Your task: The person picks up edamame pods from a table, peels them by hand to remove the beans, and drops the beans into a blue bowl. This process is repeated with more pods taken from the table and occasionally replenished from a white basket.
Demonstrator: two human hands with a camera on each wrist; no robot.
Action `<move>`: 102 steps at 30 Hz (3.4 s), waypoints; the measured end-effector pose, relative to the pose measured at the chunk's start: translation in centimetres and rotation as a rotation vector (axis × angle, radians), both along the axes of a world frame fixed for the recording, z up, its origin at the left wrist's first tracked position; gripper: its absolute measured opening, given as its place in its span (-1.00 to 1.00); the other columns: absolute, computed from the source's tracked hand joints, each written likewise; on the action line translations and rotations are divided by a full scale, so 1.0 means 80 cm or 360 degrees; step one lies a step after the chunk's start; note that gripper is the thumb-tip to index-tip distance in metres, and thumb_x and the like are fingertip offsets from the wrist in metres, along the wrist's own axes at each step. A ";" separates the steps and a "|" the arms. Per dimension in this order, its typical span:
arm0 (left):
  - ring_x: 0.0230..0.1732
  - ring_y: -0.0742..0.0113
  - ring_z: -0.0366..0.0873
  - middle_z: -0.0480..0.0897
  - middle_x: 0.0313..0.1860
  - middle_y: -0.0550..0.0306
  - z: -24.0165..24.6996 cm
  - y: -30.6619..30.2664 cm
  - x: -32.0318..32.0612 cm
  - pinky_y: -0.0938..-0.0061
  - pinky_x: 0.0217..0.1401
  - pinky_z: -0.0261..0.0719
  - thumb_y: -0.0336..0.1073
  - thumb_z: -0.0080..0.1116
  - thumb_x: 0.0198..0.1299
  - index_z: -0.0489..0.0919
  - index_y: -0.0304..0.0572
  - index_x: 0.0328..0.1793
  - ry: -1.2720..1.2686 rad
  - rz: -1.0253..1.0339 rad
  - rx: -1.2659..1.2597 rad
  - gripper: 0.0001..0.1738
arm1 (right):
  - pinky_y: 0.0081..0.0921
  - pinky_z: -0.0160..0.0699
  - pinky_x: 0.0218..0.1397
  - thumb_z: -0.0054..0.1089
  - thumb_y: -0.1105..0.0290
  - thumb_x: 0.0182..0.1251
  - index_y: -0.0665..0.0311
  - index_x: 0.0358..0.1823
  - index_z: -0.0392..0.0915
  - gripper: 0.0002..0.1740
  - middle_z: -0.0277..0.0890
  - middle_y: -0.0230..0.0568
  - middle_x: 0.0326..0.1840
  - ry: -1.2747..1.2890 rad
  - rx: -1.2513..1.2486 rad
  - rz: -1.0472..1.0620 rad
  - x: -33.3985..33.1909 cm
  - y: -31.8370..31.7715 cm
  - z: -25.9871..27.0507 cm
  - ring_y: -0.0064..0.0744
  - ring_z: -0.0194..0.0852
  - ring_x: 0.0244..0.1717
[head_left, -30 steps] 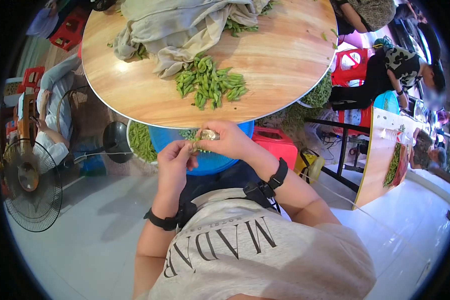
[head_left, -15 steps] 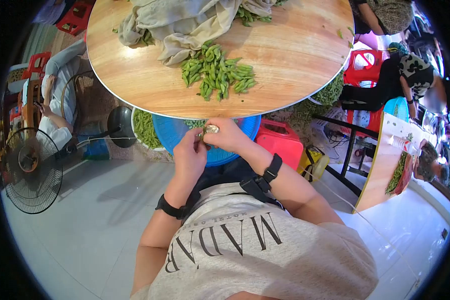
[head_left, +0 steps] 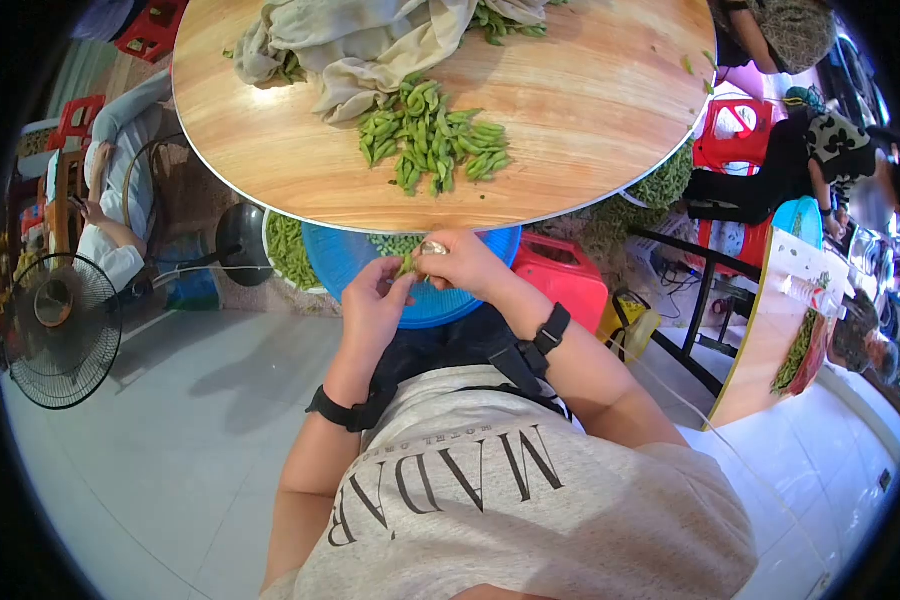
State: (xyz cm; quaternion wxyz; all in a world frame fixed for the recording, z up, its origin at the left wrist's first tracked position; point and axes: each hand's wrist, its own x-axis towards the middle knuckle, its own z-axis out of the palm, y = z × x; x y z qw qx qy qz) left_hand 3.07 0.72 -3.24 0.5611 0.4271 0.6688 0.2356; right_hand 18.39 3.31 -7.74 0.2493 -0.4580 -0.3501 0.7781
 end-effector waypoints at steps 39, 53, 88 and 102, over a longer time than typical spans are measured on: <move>-0.71 0.55 0.33 0.52 -0.59 0.16 0.009 0.017 0.014 0.72 -0.69 0.21 -0.39 0.05 0.10 0.50 -0.25 -0.40 -0.0586 0.0502 -0.0375 -0.91 | -0.45 0.40 -0.42 0.21 0.35 -0.10 0.33 -0.45 0.50 -0.79 0.48 -0.10 -0.57 -0.0241 0.0430 0.0065 0.016 0.015 0.034 -0.31 0.46 -0.50; -0.46 0.32 0.55 0.50 -0.16 -0.07 -0.121 -0.004 -0.154 0.58 -0.47 0.52 -0.49 0.03 0.05 0.44 -0.24 0.06 0.1611 -0.0112 0.0267 -0.62 | -0.17 0.40 -0.26 0.15 0.28 -0.03 0.27 -0.37 0.49 -0.77 0.32 0.04 -0.32 -0.1638 0.1221 -0.0153 0.072 0.103 -0.030 0.04 0.41 -0.33; -0.57 0.19 0.50 0.55 -0.55 -0.04 0.112 0.024 -0.021 0.48 -0.53 0.41 -0.44 0.24 -0.10 0.61 -0.26 -0.32 0.0260 -0.0321 0.0755 -0.85 | -0.77 0.14 -0.67 0.07 0.41 0.08 0.36 -0.37 0.52 -0.84 0.41 -0.42 -0.63 -0.0024 0.0154 -0.0170 -0.013 0.017 0.130 -0.76 0.20 -0.69; -0.76 0.54 0.38 0.52 -0.65 0.13 0.085 0.000 -0.034 0.65 -0.74 0.29 -0.46 0.15 0.03 0.57 -0.35 -0.38 0.0201 -0.0189 0.0744 -0.92 | -0.68 0.30 -0.51 0.03 0.52 -0.06 0.42 -0.48 0.50 -0.89 0.44 -0.34 -0.60 -0.0061 0.0227 -0.0458 -0.047 -0.001 0.127 -0.66 0.34 -0.57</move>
